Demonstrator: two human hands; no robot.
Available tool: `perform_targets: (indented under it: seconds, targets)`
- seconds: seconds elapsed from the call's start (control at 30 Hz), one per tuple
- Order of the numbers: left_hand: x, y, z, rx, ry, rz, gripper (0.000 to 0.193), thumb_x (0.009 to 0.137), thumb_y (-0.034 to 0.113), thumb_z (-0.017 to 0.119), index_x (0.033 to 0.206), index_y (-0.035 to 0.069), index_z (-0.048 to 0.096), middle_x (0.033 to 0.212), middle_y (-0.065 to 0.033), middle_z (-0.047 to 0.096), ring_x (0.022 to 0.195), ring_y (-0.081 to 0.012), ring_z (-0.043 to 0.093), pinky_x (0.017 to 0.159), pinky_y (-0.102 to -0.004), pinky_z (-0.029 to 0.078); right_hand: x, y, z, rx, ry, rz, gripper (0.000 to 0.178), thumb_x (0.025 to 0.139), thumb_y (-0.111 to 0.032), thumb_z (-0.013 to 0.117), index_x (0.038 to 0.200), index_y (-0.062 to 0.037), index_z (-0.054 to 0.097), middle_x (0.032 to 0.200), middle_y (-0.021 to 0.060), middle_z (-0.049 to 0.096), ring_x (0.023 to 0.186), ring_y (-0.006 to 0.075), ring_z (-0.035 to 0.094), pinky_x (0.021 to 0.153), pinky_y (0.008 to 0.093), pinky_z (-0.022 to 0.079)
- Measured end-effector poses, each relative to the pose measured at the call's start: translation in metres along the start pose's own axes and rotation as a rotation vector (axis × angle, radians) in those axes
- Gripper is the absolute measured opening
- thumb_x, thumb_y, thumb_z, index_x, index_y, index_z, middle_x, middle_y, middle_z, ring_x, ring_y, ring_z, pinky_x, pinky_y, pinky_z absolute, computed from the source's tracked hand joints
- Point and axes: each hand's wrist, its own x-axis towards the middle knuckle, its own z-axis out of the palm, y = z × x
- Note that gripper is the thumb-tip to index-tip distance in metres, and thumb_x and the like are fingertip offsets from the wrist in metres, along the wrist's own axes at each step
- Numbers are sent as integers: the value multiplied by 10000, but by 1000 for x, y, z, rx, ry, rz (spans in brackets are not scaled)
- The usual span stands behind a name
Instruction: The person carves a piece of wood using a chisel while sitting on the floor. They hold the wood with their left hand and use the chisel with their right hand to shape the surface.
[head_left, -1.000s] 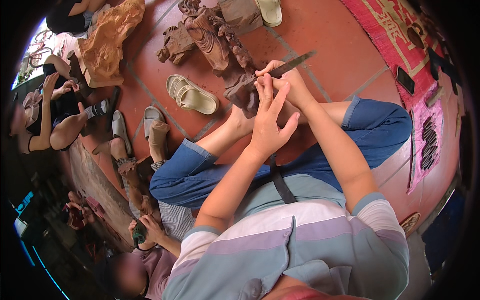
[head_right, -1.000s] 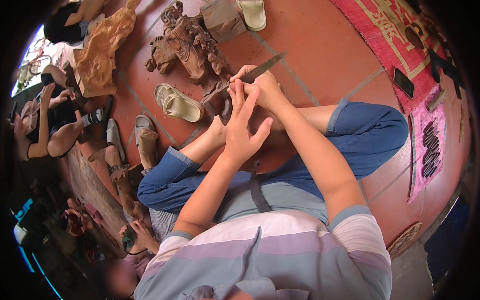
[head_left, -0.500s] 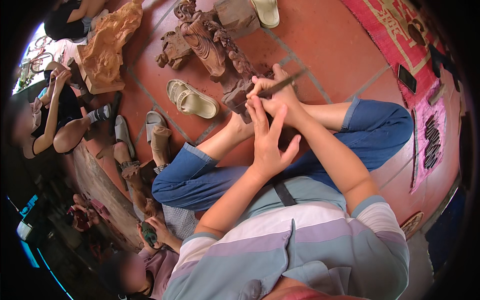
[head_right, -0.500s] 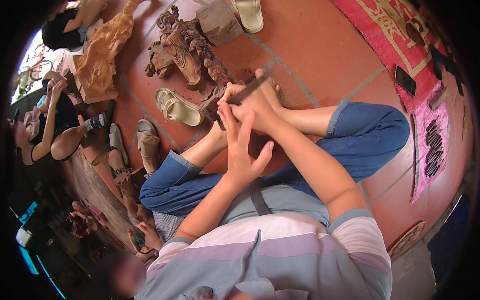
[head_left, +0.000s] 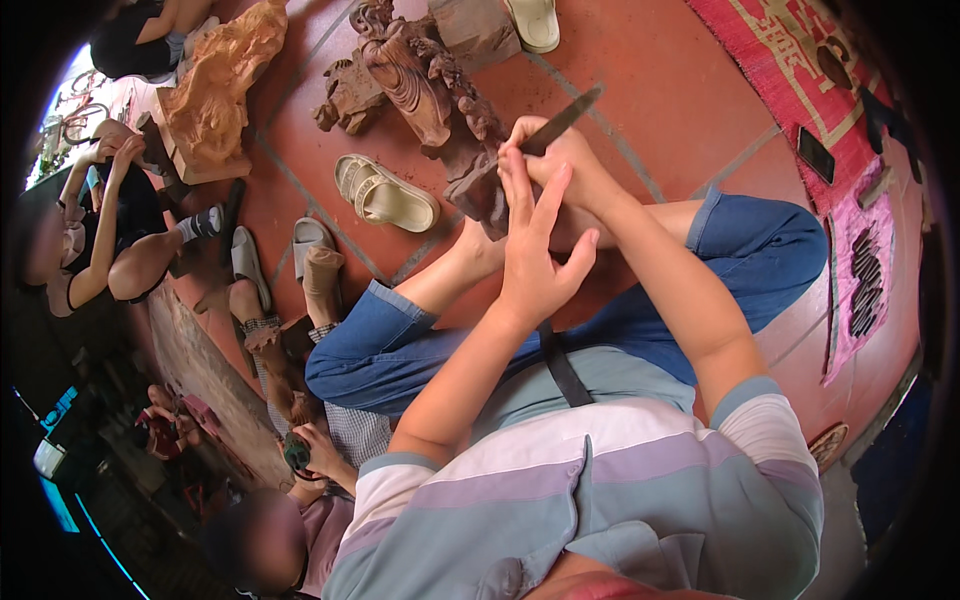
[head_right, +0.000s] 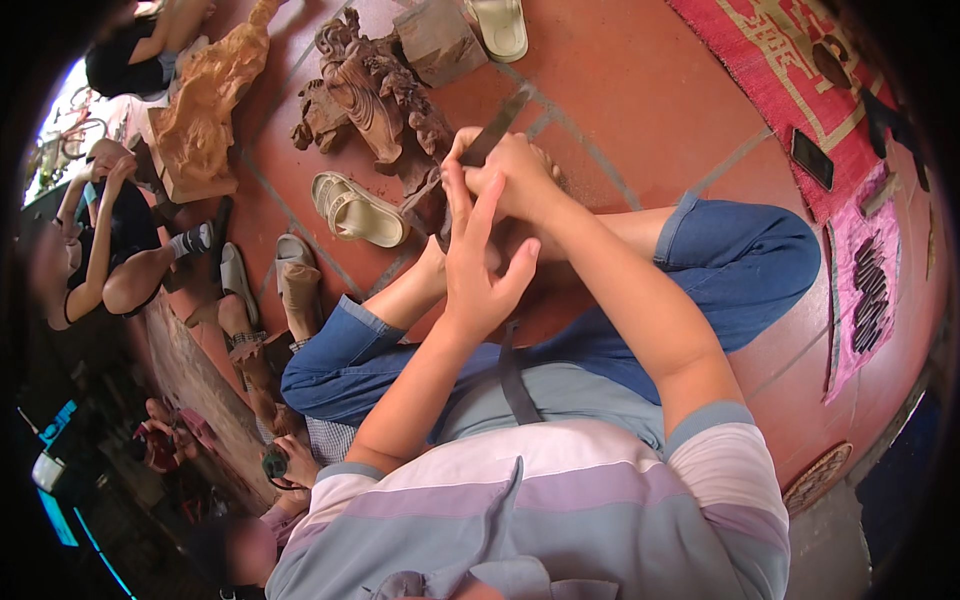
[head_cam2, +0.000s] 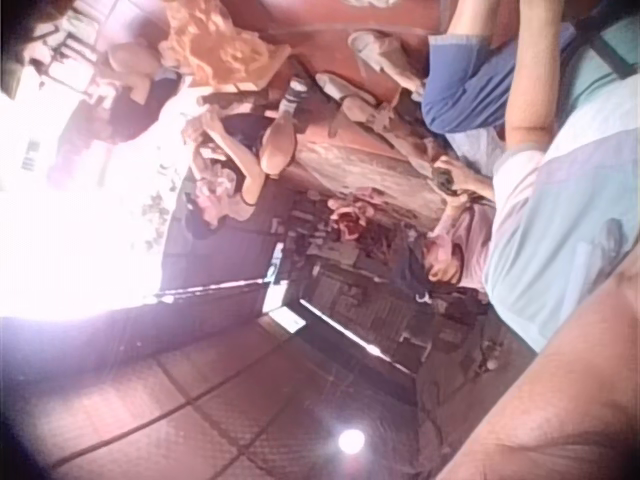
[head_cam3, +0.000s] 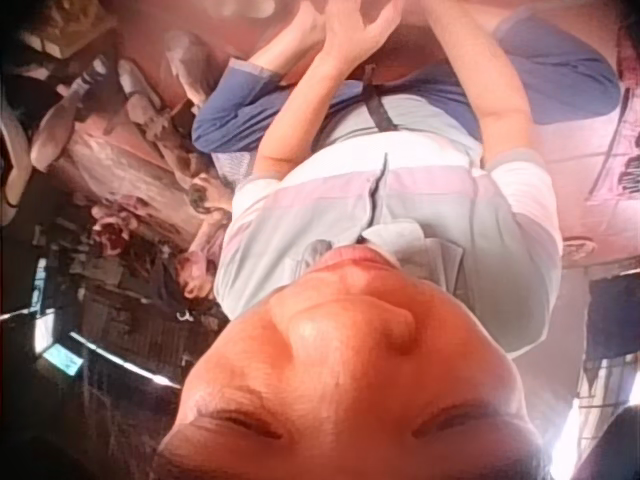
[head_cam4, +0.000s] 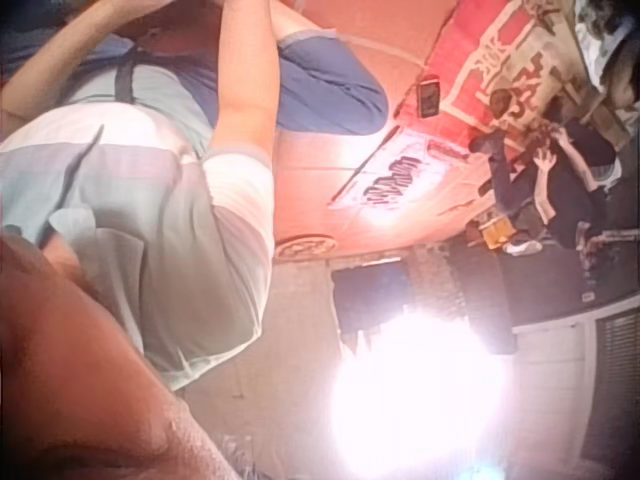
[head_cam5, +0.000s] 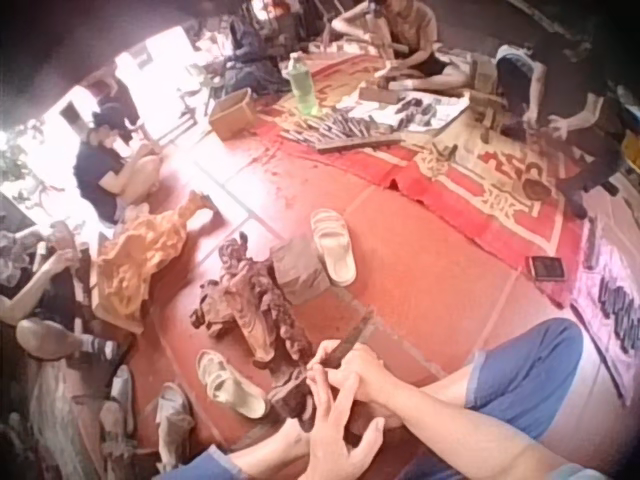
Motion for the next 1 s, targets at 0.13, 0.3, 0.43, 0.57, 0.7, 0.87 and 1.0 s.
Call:
perform_targets:
  seconds: [0.13, 0.3, 0.43, 0.57, 0.7, 0.87, 1.0]
  targets:
    - [-16, 9, 4, 64, 67, 15, 715, 780, 53, 677, 1439, 38, 400, 1565, -309, 69, 1477, -397, 58, 1162, -455, 175, -14, -8, 9, -134, -26, -75, 137, 790, -199, 710, 854, -89, 661, 766, 28, 694, 674, 142, 638, 659, 306, 512]
    - [1, -1, -4, 29, 6, 13, 709, 774, 74, 673, 1429, 24, 406, 1565, -308, 77, 1468, -434, 60, 1166, -489, 129, -5, 4, 7, -77, 42, -29, 97, 813, -169, 703, 820, -86, 655, 728, -19, 670, 681, 95, 619, 630, 271, 497]
    - [-12, 4, -3, 61, 38, 26, 726, 773, 81, 680, 1436, 20, 392, 1565, -313, 59, 1471, -430, 21, 1168, -505, 81, -11, -16, 10, -264, 11, -56, 156, 812, -199, 696, 838, -49, 664, 733, 39, 698, 707, 106, 636, 625, 270, 493]
    - [6, -2, -9, -109, -25, -72, 713, 791, 68, 659, 1443, 14, 376, 1557, -317, 99, 1471, -417, 69, 1171, -487, 112, -3, 3, 7, -27, 51, 106, 168, 812, -190, 695, 825, -35, 630, 792, 36, 700, 752, 108, 646, 668, 271, 513]
    - [-13, 10, -8, 98, 82, 57, 705, 793, 71, 654, 1440, 16, 379, 1558, -312, 109, 1470, -413, 87, 1169, -476, 128, -15, -30, 13, -429, 21, 21, 162, 801, -229, 705, 830, -80, 647, 762, 20, 696, 779, 130, 656, 709, 299, 504]
    - [10, -3, -12, -205, -25, -118, 705, 796, 91, 658, 1445, 43, 386, 1567, -298, 98, 1471, -398, 107, 1168, -468, 147, 6, -2, 2, -88, 23, 22, 183, 792, -187, 692, 849, -20, 642, 759, 50, 684, 793, 129, 660, 676, 300, 511]
    - [-15, 7, -8, 23, 119, 55, 722, 785, 104, 664, 1443, 18, 377, 1568, -298, 81, 1472, -420, 56, 1172, -494, 98, -12, -42, 16, -355, -58, -103, 177, 780, -182, 702, 838, -21, 660, 768, 53, 685, 769, 123, 647, 676, 299, 506]
